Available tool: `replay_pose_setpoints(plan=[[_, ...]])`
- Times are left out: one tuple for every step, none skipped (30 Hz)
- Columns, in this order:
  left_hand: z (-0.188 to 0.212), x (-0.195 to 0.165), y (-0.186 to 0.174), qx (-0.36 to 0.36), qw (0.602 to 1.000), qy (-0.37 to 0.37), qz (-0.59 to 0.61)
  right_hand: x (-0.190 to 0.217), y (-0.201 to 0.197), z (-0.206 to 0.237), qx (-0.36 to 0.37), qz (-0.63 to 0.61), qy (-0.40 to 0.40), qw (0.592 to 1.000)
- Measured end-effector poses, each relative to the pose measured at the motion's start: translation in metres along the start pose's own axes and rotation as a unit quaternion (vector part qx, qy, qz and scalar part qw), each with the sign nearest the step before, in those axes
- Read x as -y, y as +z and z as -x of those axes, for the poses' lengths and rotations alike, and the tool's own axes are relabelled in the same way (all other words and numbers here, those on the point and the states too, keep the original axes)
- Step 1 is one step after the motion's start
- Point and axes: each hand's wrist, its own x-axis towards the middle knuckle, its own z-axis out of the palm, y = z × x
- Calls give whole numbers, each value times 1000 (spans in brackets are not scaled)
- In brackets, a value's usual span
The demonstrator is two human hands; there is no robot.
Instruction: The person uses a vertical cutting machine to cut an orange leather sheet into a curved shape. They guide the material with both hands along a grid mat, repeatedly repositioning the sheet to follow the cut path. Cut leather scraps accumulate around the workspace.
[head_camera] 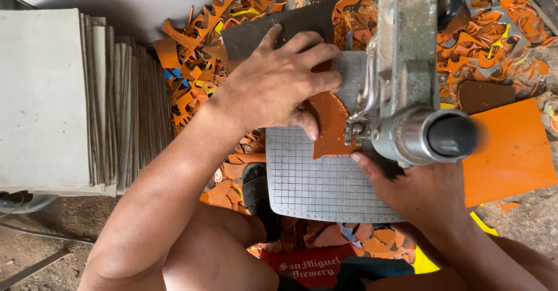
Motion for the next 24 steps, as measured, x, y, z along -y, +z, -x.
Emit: replay_pose_setpoints(plan=[[1,1,-1,-8,1000,-2,-2,0,0,-1,-1,0,-4,1000],[3,0,-1,-12,1000,-4,-3,-1,0,-1,-1,1,-6,1000],[4,0,0,-15,1000,-4,-1,-1,0,-2,1,1,-5,1000],[5,-1,1,-14,1000,-9,0,-2,-1,-2,1,4,-5,1000],[5,-1,2,-16,1000,-14,1,-3,-1,-2,-1,-1,-7,1000],[6,-1,4,-18,1000,-19,2,-3,-1,-2,-2,-6,-10,1000],[6,-1,5,-22,1000,-21,-3,-4,-1,-2,-3,-12,-12,1000],[6,-1,6,-27,999,-23,-9,-4,-1,-2,-6,-17,-15,1000],[7,-1,7,-30,999,-26,-14,-4,-1,-2,-9,-21,-16,1000],[7,0,8,-28,999,-28,-10,-3,-1,-1,-12,-25,-17,999],[8,0,8,-26,999,-31,-6,-3,-1,-2,-15,-18,-23,999],[8,0,8,-22,999,-33,0,-3,-1,-2,-17,-12,-27,999],[8,0,7,-25,999,-32,-4,-2,-1,-3,-23,-5,-35,999],[8,-1,7,-30,999,-32,-9,-2,-1,-4,-24,-5,-38,999],[9,-1,6,-32,999,-31,-11,-2,-2,-4,-22,-6,-37,999],[8,-2,6,-35,999,-31,-16,-2,-2,-4,-21,-6,-37,999],[9,-2,5,-37,999,-31,-19,-2,-1,-5,-25,3,-41,999],[9,-4,5,-37,999,-30,-21,-3,-1,-5,-26,11,-42,999],[10,-5,5,-31,999,-37,-19,-3,0,-5,-27,18,-42,999],[12,-5,5,-25,999,-43,-18,-4,0,-4,-36,21,-56,998],[13,-5,5,-21,998,-50,-18,-7,0,-5,-46,24,-71,996],[14,-5,5,-23,998,-52,-26,-8,1,-4,-55,27,-86,994],[16,-6,6,-26,998,-55,-33,-10,2,-3,-43,27,-78,996],[17,-6,6,-29,997,-57,-40,-13,3,-3,-30,28,-70,997]])
